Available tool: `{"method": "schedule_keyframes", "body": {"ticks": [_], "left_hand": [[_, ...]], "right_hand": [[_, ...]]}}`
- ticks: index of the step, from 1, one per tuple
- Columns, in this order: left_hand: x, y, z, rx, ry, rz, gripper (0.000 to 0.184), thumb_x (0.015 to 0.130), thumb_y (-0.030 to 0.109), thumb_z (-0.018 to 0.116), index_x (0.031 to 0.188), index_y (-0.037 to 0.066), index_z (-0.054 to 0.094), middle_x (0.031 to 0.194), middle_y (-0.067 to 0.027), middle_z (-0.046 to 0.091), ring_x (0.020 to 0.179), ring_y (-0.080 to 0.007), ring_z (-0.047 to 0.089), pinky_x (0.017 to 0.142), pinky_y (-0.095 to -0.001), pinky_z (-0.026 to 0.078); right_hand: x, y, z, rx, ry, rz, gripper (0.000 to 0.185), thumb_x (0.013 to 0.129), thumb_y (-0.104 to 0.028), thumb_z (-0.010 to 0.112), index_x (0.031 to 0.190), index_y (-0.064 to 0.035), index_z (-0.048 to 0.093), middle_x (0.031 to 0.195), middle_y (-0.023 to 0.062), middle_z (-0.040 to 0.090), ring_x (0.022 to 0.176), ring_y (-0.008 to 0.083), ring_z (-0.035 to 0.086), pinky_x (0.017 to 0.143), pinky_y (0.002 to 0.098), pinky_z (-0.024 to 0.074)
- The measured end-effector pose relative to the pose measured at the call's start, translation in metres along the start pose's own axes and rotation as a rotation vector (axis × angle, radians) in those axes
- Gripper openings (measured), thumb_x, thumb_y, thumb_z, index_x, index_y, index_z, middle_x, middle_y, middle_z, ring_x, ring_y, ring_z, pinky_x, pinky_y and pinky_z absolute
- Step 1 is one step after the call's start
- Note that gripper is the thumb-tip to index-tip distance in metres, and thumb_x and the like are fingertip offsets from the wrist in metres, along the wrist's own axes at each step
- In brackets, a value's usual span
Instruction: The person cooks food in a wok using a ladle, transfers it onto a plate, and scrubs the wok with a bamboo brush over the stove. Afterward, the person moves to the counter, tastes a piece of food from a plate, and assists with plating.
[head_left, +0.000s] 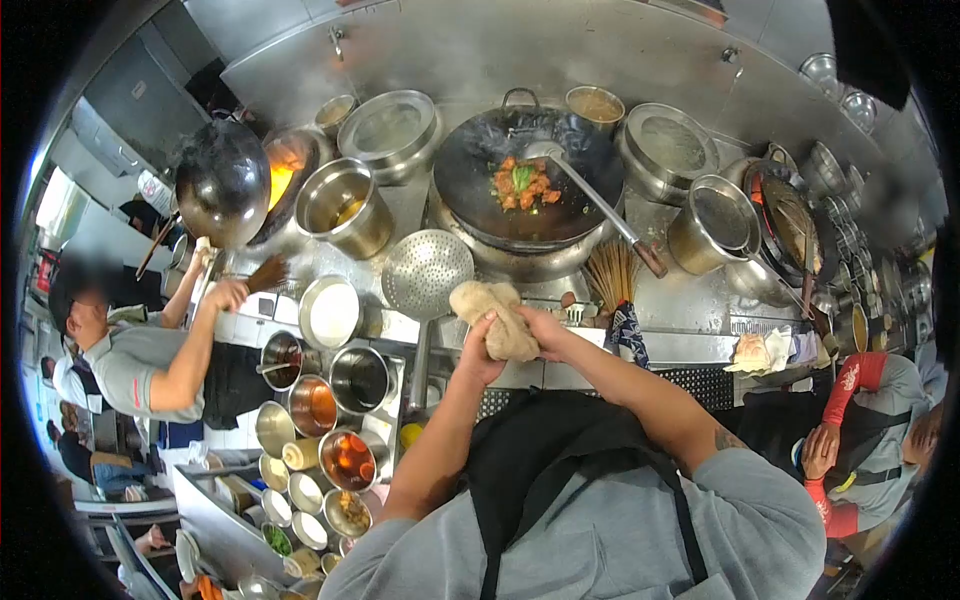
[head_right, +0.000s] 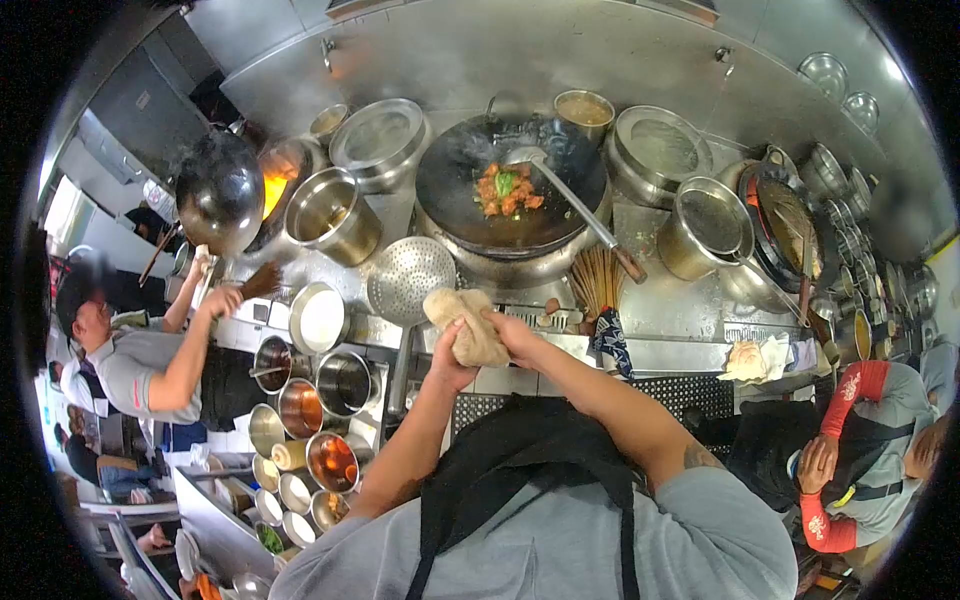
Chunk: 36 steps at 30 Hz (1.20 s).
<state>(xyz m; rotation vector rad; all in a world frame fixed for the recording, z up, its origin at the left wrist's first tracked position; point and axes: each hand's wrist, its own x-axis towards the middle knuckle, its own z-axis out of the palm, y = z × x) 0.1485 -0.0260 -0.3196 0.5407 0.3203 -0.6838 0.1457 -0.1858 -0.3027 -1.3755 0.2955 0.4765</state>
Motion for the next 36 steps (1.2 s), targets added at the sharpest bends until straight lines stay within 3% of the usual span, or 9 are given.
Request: {"method": "schedule_keyframes", "body": {"ticks": [2,3,6,9,11,16,22,31,36], "left_hand": [[0.015,0.001,0.003,-0.028,0.012,0.059,0.049,0.093,0.029,0.066,0.135,0.008,0.051,0.124,-0.0092,0.063,0.116,-0.0278,0.061,0.102,-0.0453,0.048],[0.018,0.005,0.007,-0.037,0.026,0.073,0.048,0.094,0.028,0.065,0.135,0.008,0.051,0.124,-0.0095,0.063,0.116,-0.0278,0.061,0.101,-0.0449,0.049],[0.038,0.015,0.032,0.123,0.16,0.258,0.048,0.096,0.036,0.062,0.135,0.009,0.051,0.126,-0.0098,0.062,0.116,-0.0263,0.06,0.1,-0.0434,0.05],[0.063,0.014,0.053,0.336,0.261,0.451,0.057,0.099,0.054,0.054,0.136,0.01,0.052,0.132,-0.0101,0.06,0.122,-0.024,0.057,0.1,-0.0411,0.05],[0.089,0.021,0.06,0.239,0.184,0.313,0.058,0.1,0.055,0.052,0.136,0.01,0.052,0.135,-0.0109,0.058,0.126,-0.0243,0.055,0.101,-0.0416,0.049],[0.152,0.036,0.094,0.091,0.142,-0.15,0.064,0.092,0.064,0.059,0.131,0.012,0.057,0.129,-0.0098,0.064,0.116,-0.0318,0.062,0.105,-0.0512,0.046],[0.157,0.051,0.094,0.06,0.131,-0.234,0.049,0.09,0.044,0.072,0.125,0.011,0.059,0.12,-0.0094,0.066,0.109,-0.0315,0.065,0.097,-0.0534,0.051],[0.199,0.024,0.067,0.156,0.176,-0.12,0.027,0.095,0.014,0.057,0.117,0.0,0.059,0.11,-0.0144,0.067,0.098,-0.0316,0.068,0.085,-0.0485,0.058],[0.207,0.019,0.058,0.159,0.273,0.016,0.029,0.094,0.009,0.055,0.118,-0.006,0.056,0.109,-0.0175,0.065,0.095,-0.0337,0.068,0.081,-0.046,0.059]], "right_hand": [[0.013,-0.016,-0.003,-1.277,0.227,-0.277,0.042,0.101,-0.041,0.049,0.118,-0.0064,0.066,0.128,0.0211,0.061,0.116,0.0345,0.059,0.093,0.0459,0.048],[-0.006,-0.037,0.005,-1.197,0.502,-0.478,0.046,0.099,-0.042,0.05,0.101,-0.0002,0.07,0.117,0.0265,0.065,0.108,0.0401,0.063,0.092,0.0499,0.0483],[-0.026,-0.082,0.016,-0.936,0.356,-0.302,0.045,0.094,-0.041,0.056,0.099,0.0013,0.069,0.105,0.027,0.069,0.099,0.0427,0.065,0.09,0.0511,0.0492],[-0.009,-0.095,0.015,-1.153,0.345,-0.353,0.036,0.089,-0.032,0.058,0.092,0.0027,0.067,0.095,0.0253,0.069,0.094,0.0427,0.066,0.086,0.0496,0.0511],[-0.001,-0.111,0.013,-1.304,0.483,-0.637,0.027,0.086,-0.025,0.058,0.088,0.0001,0.067,0.088,0.0219,0.069,0.086,0.0398,0.066,0.083,0.048,0.0521],[0.0,-0.17,-0.034,-1.7,0.541,-0.486,0.033,0.091,-0.032,0.059,0.099,-0.0016,0.07,0.11,0.0198,0.068,0.092,0.0331,0.066,0.081,0.0456,0.0519],[-0.02,-0.142,-0.16,-1.45,0.619,0.228,0.036,0.087,-0.015,0.059,0.119,0.0021,0.058,0.117,0.024,0.065,0.11,0.0419,0.065,0.09,0.0495,0.0537],[-0.095,-0.182,-0.178,-1.444,0.568,-0.094,0.026,0.085,-0.013,0.059,0.105,0.0022,0.06,0.094,0.0294,0.068,0.095,0.0448,0.067,0.086,0.0519,0.0528],[-0.148,-0.212,-0.203,-1.441,0.212,-0.099,0.029,0.085,-0.02,0.063,0.107,-0.0009,0.066,0.102,0.0263,0.068,0.102,0.0439,0.064,0.09,0.0519,0.0496]]}}
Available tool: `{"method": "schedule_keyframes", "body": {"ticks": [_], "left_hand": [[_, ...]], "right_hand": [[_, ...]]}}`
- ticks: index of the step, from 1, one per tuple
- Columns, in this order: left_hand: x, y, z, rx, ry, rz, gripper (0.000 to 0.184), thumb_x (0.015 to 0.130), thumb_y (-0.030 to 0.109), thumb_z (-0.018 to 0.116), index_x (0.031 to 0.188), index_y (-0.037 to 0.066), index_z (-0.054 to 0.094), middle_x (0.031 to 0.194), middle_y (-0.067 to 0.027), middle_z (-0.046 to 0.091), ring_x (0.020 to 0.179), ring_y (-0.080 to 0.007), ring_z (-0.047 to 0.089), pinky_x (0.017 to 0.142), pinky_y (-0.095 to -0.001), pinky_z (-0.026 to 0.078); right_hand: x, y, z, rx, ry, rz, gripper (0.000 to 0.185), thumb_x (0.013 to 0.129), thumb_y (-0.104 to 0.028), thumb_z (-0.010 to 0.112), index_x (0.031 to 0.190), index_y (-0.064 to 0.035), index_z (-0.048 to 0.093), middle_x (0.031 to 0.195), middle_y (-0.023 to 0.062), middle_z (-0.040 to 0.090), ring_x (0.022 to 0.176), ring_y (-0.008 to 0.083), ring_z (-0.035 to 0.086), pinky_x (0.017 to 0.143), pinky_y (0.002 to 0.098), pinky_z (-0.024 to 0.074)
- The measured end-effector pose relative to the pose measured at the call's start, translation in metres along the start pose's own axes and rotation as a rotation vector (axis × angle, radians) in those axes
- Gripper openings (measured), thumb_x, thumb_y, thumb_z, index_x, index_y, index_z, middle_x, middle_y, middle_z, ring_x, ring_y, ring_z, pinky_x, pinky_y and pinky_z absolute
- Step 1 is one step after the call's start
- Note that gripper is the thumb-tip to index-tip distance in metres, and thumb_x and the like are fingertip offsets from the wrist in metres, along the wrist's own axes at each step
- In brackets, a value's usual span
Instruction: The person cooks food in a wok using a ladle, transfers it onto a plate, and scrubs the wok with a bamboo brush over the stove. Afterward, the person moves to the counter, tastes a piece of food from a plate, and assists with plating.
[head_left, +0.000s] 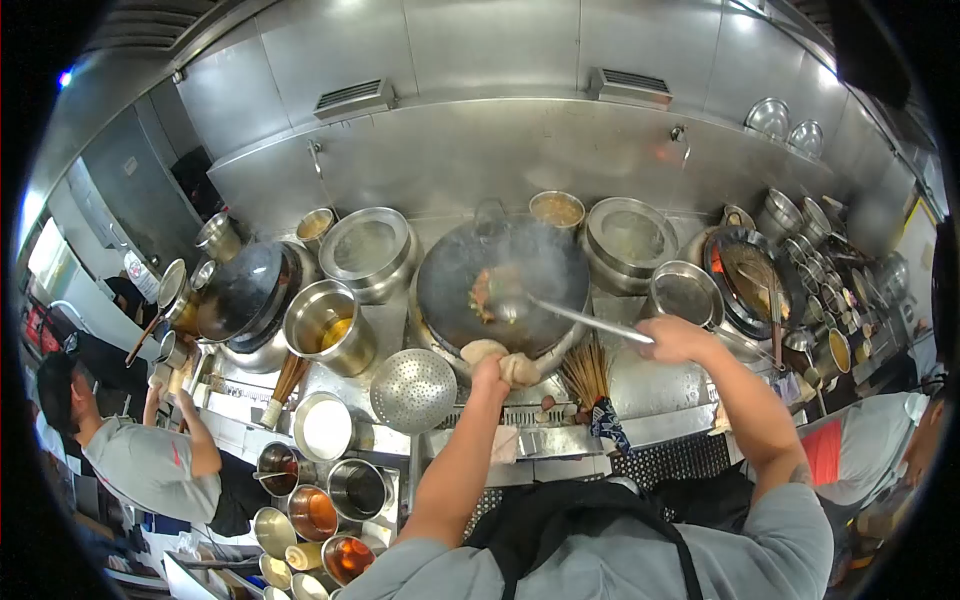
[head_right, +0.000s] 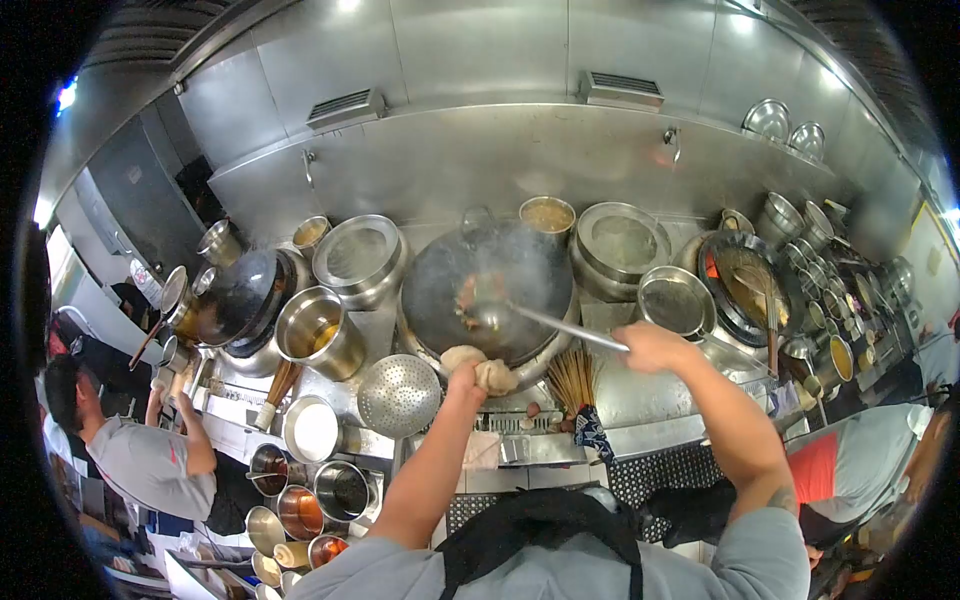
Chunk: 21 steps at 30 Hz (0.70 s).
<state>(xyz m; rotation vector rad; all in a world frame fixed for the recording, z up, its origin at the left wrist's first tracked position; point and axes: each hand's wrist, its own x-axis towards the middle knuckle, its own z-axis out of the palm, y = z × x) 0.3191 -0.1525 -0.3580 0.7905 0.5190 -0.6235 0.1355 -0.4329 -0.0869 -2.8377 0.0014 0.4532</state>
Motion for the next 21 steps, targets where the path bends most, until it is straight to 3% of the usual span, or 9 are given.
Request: {"method": "schedule_keyframes", "body": {"ticks": [3,7,8,10,13,15,17,19,21], "left_hand": [[-0.067,0.02,-0.007,-0.095,0.047,0.099,0.031,0.095,0.007,0.048,0.123,-0.006,0.054,0.114,-0.0197,0.064,0.1,-0.0372,0.066,0.087,-0.0501,0.057],[-0.068,0.037,-0.001,-0.006,-0.076,-0.025,0.028,0.099,0.011,0.04,0.117,-0.003,0.057,0.109,-0.018,0.066,0.097,-0.035,0.068,0.085,-0.0501,0.058],[-0.028,0.024,-0.012,0.023,-0.097,0.022,0.024,0.098,0.011,0.043,0.111,-0.002,0.058,0.104,-0.0181,0.067,0.094,-0.0361,0.069,0.084,-0.05,0.058],[-0.069,-0.013,-0.015,0.013,-0.016,0.03,0.025,0.095,0.004,0.046,0.116,-0.003,0.057,0.109,-0.0173,0.065,0.099,-0.0351,0.067,0.083,-0.0494,0.058],[-0.083,-0.106,-0.098,-0.062,-0.355,0.541,0.039,0.088,-0.007,0.049,0.126,-0.004,0.055,0.123,-0.0163,0.06,0.108,-0.0318,0.064,0.081,-0.0462,0.059],[-0.126,-0.107,-0.077,-0.079,-0.312,0.635,0.041,0.086,-0.007,0.05,0.126,-0.004,0.056,0.125,-0.0161,0.06,0.108,-0.0301,0.064,0.08,-0.0432,0.06],[-0.112,-0.079,-0.052,0.037,0.121,0.276,0.029,0.089,0.006,0.054,0.115,-0.005,0.062,0.109,-0.0162,0.067,0.092,-0.0294,0.069,0.08,-0.0432,0.059],[-0.16,-0.033,0.017,-0.046,0.084,0.097,0.026,0.098,0.012,0.046,0.112,-0.006,0.057,0.101,-0.0162,0.067,0.093,-0.0332,0.069,0.084,-0.0481,0.058],[-0.183,-0.025,0.023,-0.102,0.008,0.129,0.032,0.098,0.01,0.039,0.125,-0.004,0.051,0.117,-0.0192,0.063,0.105,-0.037,0.066,0.091,-0.0525,0.056]], "right_hand": [[-0.035,-0.014,-0.035,-0.03,-0.209,-0.005,0.037,0.084,-0.02,0.065,0.115,-0.0015,0.066,0.106,0.024,0.068,0.106,0.0408,0.063,0.092,0.05,0.0486],[-0.007,0.008,0.002,-0.136,-0.139,-0.133,0.033,0.087,-0.017,0.061,0.115,-0.0018,0.064,0.102,0.0224,0.069,0.1,0.0386,0.067,0.085,0.0505,0.0525],[0.001,0.0,0.018,-0.203,-0.1,-0.087,0.033,0.088,-0.016,0.058,0.117,-0.0017,0.062,0.101,0.0221,0.069,0.097,0.038,0.068,0.082,0.0499,0.0539],[0.012,-0.016,0.047,-0.336,-0.006,0.012,0.033,0.09,-0.014,0.053,0.12,-0.0014,0.059,0.101,0.0214,0.069,0.091,0.0369,0.07,0.077,0.0487,0.0567],[-0.01,-0.004,0.085,-0.38,0.223,-0.053,0.042,0.09,-0.011,0.049,0.131,0.0002,0.052,0.1,0.021,0.069,0.084,0.0364,0.072,0.074,0.0464,0.0586],[-0.033,-0.007,0.074,-0.367,0.254,-0.027,0.041,0.089,-0.01,0.049,0.129,-0.0009,0.053,0.1,0.0197,0.069,0.084,0.0362,0.072,0.074,0.0465,0.0583],[-0.061,-0.018,0.07,-0.322,0.219,-0.004,0.04,0.087,-0.009,0.051,0.127,-0.0023,0.055,0.1,0.0193,0.069,0.085,0.0368,0.071,0.074,0.0468,0.0575],[-0.081,-0.02,0.067,-0.309,0.194,-0.039,0.039,0.086,-0.008,0.052,0.125,-0.0028,0.057,0.098,0.0198,0.068,0.085,0.0372,0.07,0.074,0.0473,0.057],[-0.104,-0.021,0.054,-0.228,0.229,-0.051,0.033,0.086,-0.008,0.056,0.118,-0.0038,0.06,0.093,0.0223,0.068,0.088,0.0392,0.069,0.076,0.0492,0.0558]]}}
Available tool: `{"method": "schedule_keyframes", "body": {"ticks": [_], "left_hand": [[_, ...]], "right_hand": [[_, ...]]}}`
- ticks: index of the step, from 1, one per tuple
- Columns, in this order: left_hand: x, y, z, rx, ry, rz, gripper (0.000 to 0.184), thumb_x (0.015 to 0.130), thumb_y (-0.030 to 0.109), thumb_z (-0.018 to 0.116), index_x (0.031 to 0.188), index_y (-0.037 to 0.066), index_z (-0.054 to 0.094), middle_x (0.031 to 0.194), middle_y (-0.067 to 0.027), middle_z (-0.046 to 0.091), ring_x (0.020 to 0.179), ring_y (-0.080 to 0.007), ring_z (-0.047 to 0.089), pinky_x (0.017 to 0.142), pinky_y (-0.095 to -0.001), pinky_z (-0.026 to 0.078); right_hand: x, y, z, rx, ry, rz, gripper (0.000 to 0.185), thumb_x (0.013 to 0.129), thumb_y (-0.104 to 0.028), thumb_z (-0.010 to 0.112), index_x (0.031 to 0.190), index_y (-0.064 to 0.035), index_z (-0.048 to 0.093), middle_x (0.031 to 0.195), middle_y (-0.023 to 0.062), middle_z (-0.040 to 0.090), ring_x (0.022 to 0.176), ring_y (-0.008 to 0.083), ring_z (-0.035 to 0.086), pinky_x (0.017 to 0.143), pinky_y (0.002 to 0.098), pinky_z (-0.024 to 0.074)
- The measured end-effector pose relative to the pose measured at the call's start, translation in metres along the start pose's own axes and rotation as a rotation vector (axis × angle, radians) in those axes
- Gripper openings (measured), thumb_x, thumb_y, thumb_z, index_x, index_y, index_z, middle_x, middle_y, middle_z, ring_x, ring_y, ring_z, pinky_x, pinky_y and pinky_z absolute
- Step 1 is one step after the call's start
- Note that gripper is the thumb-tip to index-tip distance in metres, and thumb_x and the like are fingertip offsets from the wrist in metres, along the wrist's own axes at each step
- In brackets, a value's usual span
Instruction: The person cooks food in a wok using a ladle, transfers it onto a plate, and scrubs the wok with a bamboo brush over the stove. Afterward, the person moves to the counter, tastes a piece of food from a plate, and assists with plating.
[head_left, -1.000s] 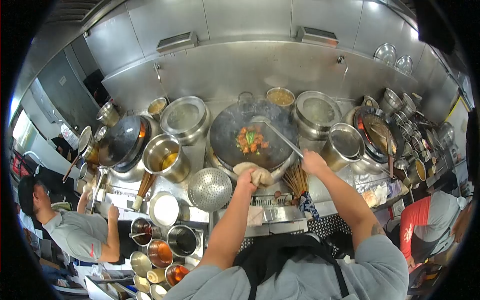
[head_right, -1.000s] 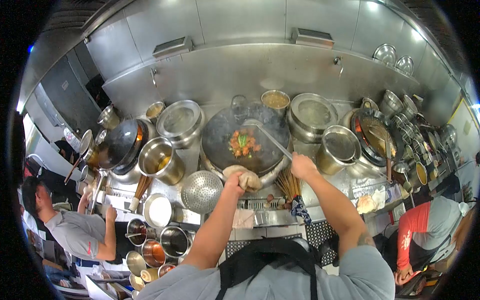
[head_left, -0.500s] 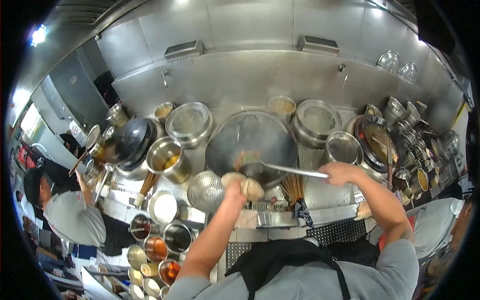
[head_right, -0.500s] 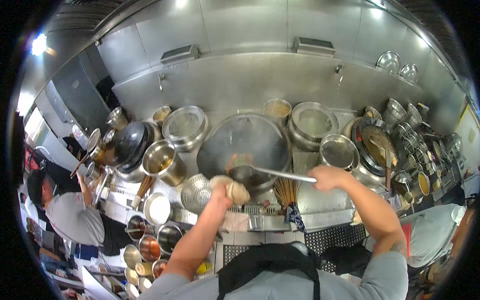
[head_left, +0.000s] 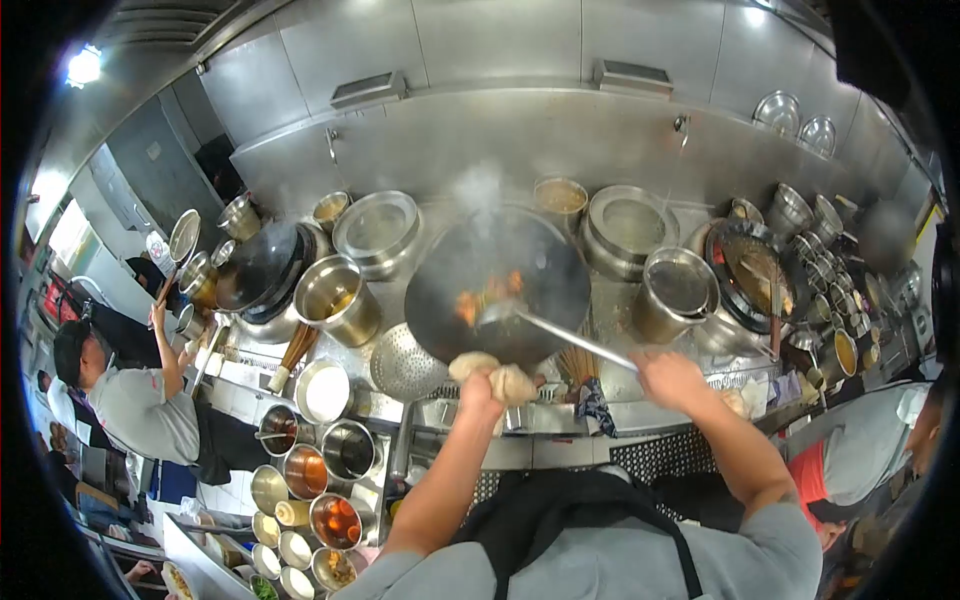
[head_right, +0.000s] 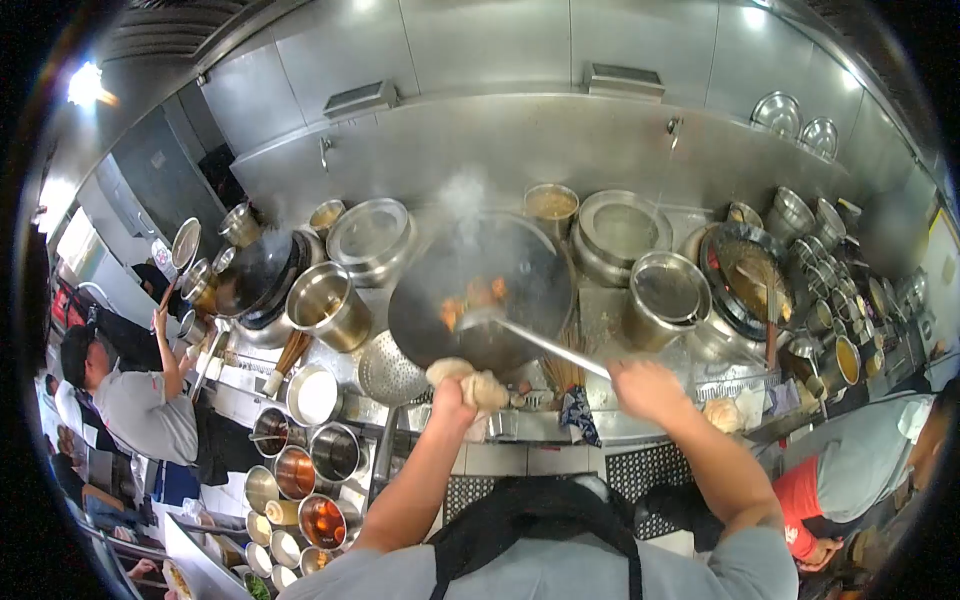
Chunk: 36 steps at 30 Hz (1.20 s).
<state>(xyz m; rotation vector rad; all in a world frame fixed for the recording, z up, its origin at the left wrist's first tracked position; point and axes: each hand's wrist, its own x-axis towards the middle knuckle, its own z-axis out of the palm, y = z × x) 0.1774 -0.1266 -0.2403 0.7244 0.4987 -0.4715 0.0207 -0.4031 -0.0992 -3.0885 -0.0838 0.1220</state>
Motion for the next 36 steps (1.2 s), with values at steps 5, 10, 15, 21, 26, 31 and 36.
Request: {"method": "schedule_keyframes", "body": {"ticks": [5,10,15,21,26,31,36], "left_hand": [[0.033,0.016,-0.004,-0.008,-0.062,-0.028,0.036,0.098,0.008,0.039,0.127,-0.008,0.051,0.116,-0.0206,0.064,0.099,-0.0377,0.067,0.087,-0.0505,0.058],[0.002,0.007,0.011,0.334,0.132,0.492,0.044,0.079,-0.002,0.061,0.122,-0.009,0.052,0.116,-0.0241,0.064,0.105,-0.0378,0.065,0.089,-0.0429,0.053],[0.013,0.009,-0.004,0.799,0.217,0.761,0.05,0.076,0.004,0.064,0.123,-0.007,0.051,0.117,-0.0257,0.063,0.112,-0.0412,0.062,0.096,-0.0434,0.048],[0.039,0.04,-0.006,0.377,0.016,0.268,0.035,0.082,0.003,0.06,0.116,-0.006,0.057,0.116,-0.0194,0.065,0.1,-0.0352,0.067,0.08,-0.0439,0.056],[0.084,0.036,-0.027,0.022,-0.173,-0.102,0.031,0.098,0.012,0.043,0.124,-0.002,0.054,0.108,-0.0189,0.066,0.092,-0.0358,0.069,0.08,-0.0503,0.059],[0.041,0.02,-0.04,-0.114,-0.058,-0.058,0.032,0.099,0.013,0.039,0.124,-0.002,0.053,0.108,-0.0195,0.065,0.095,-0.0393,0.067,0.082,-0.0524,0.058],[0.035,0.041,-0.029,0.054,0.059,0.115,0.033,0.082,-0.001,0.056,0.115,-0.003,0.059,0.105,-0.0172,0.064,0.097,-0.0349,0.067,0.082,-0.0489,0.057]], "right_hand": [[-0.031,0.001,0.014,0.327,-0.036,0.074,0.039,0.087,-0.014,0.061,0.124,-0.0048,0.059,0.098,0.0252,0.069,0.094,0.0456,0.065,0.084,0.0517,0.0517],[0.009,-0.001,0.036,0.466,0.083,0.297,0.044,0.089,-0.015,0.063,0.13,-0.0009,0.056,0.097,0.0276,0.069,0.09,0.0444,0.067,0.081,0.0499,0.0521],[0.071,-0.05,0.059,1.291,-0.167,0.654,0.02,0.097,-0.016,0.057,0.108,-0.0001,0.058,0.076,0.0131,0.061,0.055,0.0202,0.058,0.048,0.0374,0.0492],[0.115,-0.09,0.054,2.158,-0.468,0.784,0.015,0.102,-0.017,0.053,0.091,-0.0059,0.053,0.068,0.0006,0.051,0.046,0.0103,0.044,0.039,0.0281,0.039],[0.108,-0.087,0.018,2.413,-0.599,0.863,0.014,0.102,-0.013,0.048,0.093,-0.004,0.053,0.064,-0.0018,0.049,0.045,0.0066,0.044,0.038,0.0227,0.0375],[0.063,-0.085,-0.042,2.143,-0.402,0.754,0.021,0.1,-0.012,0.053,0.117,-0.0011,0.054,0.073,-0.0008,0.051,0.049,0.0051,0.042,0.039,0.0217,0.0338],[0.037,-0.068,-0.043,1.931,-0.233,0.724,0.011,0.098,-0.01,0.056,0.106,-0.0029,0.054,0.074,0.0011,0.051,0.05,0.0078,0.043,0.041,0.0259,0.0353]]}}
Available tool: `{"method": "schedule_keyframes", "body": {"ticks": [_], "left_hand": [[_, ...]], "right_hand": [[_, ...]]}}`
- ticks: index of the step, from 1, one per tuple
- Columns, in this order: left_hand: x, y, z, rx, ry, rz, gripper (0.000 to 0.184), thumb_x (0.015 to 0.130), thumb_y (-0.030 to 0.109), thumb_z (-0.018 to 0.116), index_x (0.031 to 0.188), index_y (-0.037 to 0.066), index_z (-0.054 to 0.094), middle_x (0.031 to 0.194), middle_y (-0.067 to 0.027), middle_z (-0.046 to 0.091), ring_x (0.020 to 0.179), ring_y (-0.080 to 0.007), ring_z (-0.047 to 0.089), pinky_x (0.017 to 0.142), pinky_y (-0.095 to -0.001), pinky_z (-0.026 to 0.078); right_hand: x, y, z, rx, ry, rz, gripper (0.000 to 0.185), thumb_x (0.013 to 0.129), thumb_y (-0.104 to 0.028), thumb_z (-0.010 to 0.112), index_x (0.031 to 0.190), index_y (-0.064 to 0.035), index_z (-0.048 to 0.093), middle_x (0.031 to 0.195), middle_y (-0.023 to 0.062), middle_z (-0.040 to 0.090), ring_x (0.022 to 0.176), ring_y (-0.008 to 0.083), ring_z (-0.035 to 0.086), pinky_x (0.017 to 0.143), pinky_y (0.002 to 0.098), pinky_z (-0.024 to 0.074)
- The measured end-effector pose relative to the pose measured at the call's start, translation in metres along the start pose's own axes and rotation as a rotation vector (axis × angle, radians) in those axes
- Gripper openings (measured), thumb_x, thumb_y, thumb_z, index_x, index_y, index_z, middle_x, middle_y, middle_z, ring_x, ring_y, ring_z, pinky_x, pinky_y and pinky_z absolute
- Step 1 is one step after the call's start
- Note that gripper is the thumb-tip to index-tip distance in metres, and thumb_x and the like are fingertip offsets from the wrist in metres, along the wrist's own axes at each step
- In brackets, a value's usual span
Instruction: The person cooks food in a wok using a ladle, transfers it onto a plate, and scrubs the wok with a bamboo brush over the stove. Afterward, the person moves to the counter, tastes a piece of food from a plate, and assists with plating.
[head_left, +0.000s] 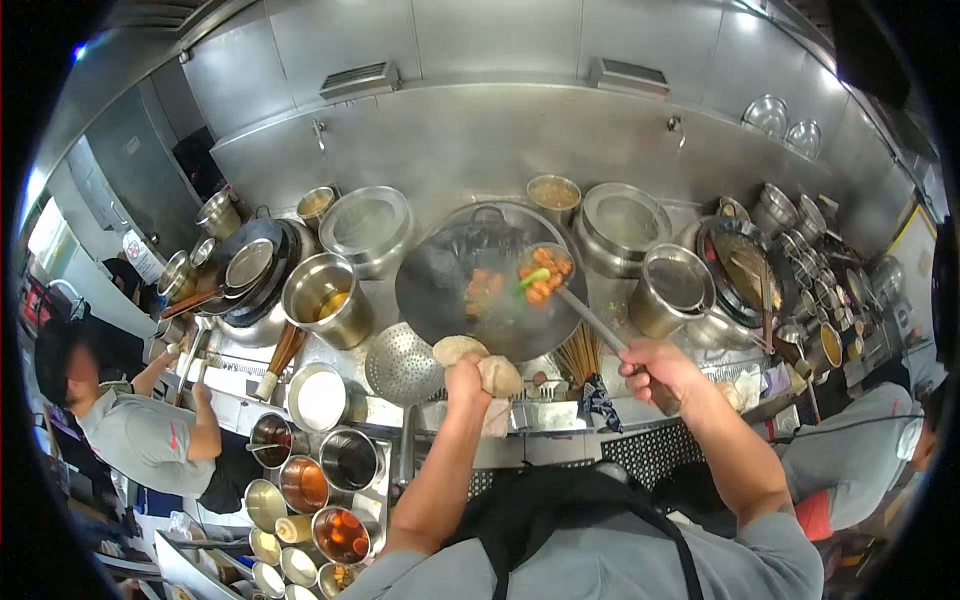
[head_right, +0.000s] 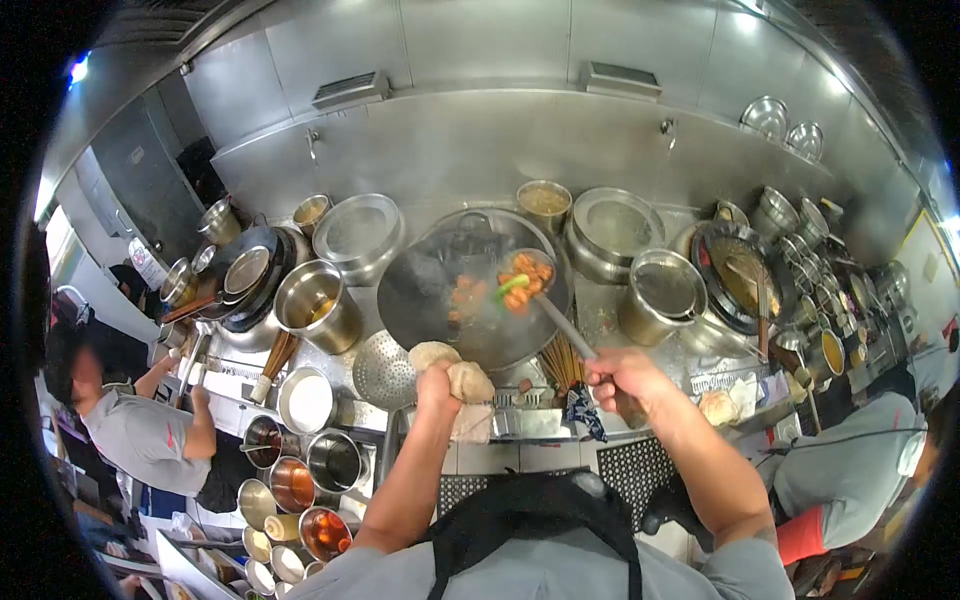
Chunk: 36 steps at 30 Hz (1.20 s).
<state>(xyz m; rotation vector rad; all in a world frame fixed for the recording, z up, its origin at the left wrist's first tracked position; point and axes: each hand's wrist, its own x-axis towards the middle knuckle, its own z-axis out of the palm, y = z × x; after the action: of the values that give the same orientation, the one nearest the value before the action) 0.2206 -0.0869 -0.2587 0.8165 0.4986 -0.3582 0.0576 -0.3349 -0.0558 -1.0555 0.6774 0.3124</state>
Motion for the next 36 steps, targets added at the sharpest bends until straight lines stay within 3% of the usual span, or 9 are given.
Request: {"method": "schedule_keyframes", "body": {"ticks": [4,7,12,15,19,24,31,33,36], "left_hand": [[-0.01,-0.016,-0.008,0.404,0.028,0.648,0.05,0.072,-0.003,0.061,0.121,-0.004,0.052,0.111,-0.0208,0.064,0.106,-0.0364,0.065,0.092,-0.0426,0.051],[-0.07,0.006,0.01,0.881,0.221,0.66,0.057,0.072,0.0,0.062,0.127,-0.005,0.048,0.118,-0.0255,0.063,0.111,-0.0409,0.062,0.098,-0.0446,0.048],[-0.01,0.001,-0.002,0.699,0.064,0.741,0.056,0.072,0.001,0.062,0.127,-0.005,0.051,0.115,-0.0221,0.064,0.107,-0.0362,0.065,0.094,-0.0429,0.051],[0.011,0.022,0.006,0.338,-0.111,0.399,0.047,0.076,-0.002,0.058,0.123,-0.005,0.054,0.11,-0.0172,0.065,0.098,-0.0306,0.067,0.083,-0.0406,0.055],[0.028,0.033,0.004,0.143,-0.035,0.02,0.034,0.083,-0.005,0.055,0.116,-0.007,0.056,0.105,-0.0169,0.064,0.093,-0.0316,0.069,0.077,-0.0443,0.059],[0.044,0.012,-0.012,-0.037,-0.177,-0.117,0.026,0.091,0.005,0.052,0.113,-0.007,0.057,0.104,-0.0187,0.065,0.089,-0.034,0.069,0.077,-0.0474,0.06],[0.072,-0.019,-0.021,-0.042,-0.296,-0.063,0.029,0.099,0.016,0.041,0.119,0.002,0.057,0.103,-0.0169,0.068,0.09,-0.0339,0.069,0.08,-0.0488,0.058],[0.029,-0.005,0.017,-0.016,-0.144,-0.077,0.028,0.096,0.008,0.04,0.117,0.002,0.057,0.108,-0.0128,0.066,0.096,-0.0328,0.067,0.086,-0.0454,0.056],[0.041,-0.003,0.012,-0.014,-0.181,-0.147,0.03,0.101,0.021,0.042,0.117,-0.001,0.055,0.105,-0.0208,0.067,0.092,-0.0353,0.068,0.082,-0.0516,0.058]], "right_hand": [[0.063,0.031,-0.005,-0.093,0.086,-0.026,0.013,0.097,-0.009,0.058,0.09,-0.0064,0.048,0.073,0.0031,0.051,0.051,0.0111,0.044,0.042,0.0298,0.0379],[0.1,0.043,0.02,-0.009,-0.001,0.018,0.017,0.099,-0.012,0.058,0.088,-0.0073,0.047,0.071,0.0028,0.049,0.05,0.0115,0.043,0.042,0.0311,0.0384],[0.11,0.034,0.079,0.19,-0.183,0.111,0.021,0.101,-0.018,0.057,0.086,-0.0102,0.044,0.066,-0.0012,0.047,0.048,0.01,0.043,0.041,0.0276,0.0385],[0.15,0.033,0.084,0.273,-0.223,0.17,0.022,0.101,-0.019,0.056,0.084,-0.011,0.045,0.061,-0.0031,0.044,0.045,0.0095,0.041,0.04,0.0265,0.0383],[0.153,0.042,0.074,0.314,-0.201,0.148,0.019,0.102,-0.019,0.055,0.087,-0.0104,0.047,0.059,-0.004,0.043,0.044,0.0078,0.04,0.04,0.0262,0.0373],[0.097,0.03,0.045,0.228,-0.198,0.093,0.024,0.101,-0.013,0.054,0.123,-0.0027,0.052,0.072,-0.0035,0.048,0.049,0.0048,0.041,0.041,0.0216,0.0325],[0.024,0.008,0.038,0.178,-0.094,0.057,0.015,0.1,-0.013,0.055,0.114,-0.0056,0.054,0.069,-0.0032,0.049,0.048,0.0042,0.04,0.04,0.0214,0.0322],[0.022,0.01,0.028,0.227,-0.082,0.053,0.017,0.099,-0.012,0.055,0.115,-0.0052,0.055,0.069,-0.0034,0.049,0.048,0.004,0.041,0.039,0.021,0.0326],[0.019,0.008,0.027,0.251,-0.059,0.041,0.021,0.099,-0.013,0.055,0.118,-0.0053,0.055,0.069,-0.0042,0.049,0.048,0.0038,0.042,0.039,0.0202,0.032]]}}
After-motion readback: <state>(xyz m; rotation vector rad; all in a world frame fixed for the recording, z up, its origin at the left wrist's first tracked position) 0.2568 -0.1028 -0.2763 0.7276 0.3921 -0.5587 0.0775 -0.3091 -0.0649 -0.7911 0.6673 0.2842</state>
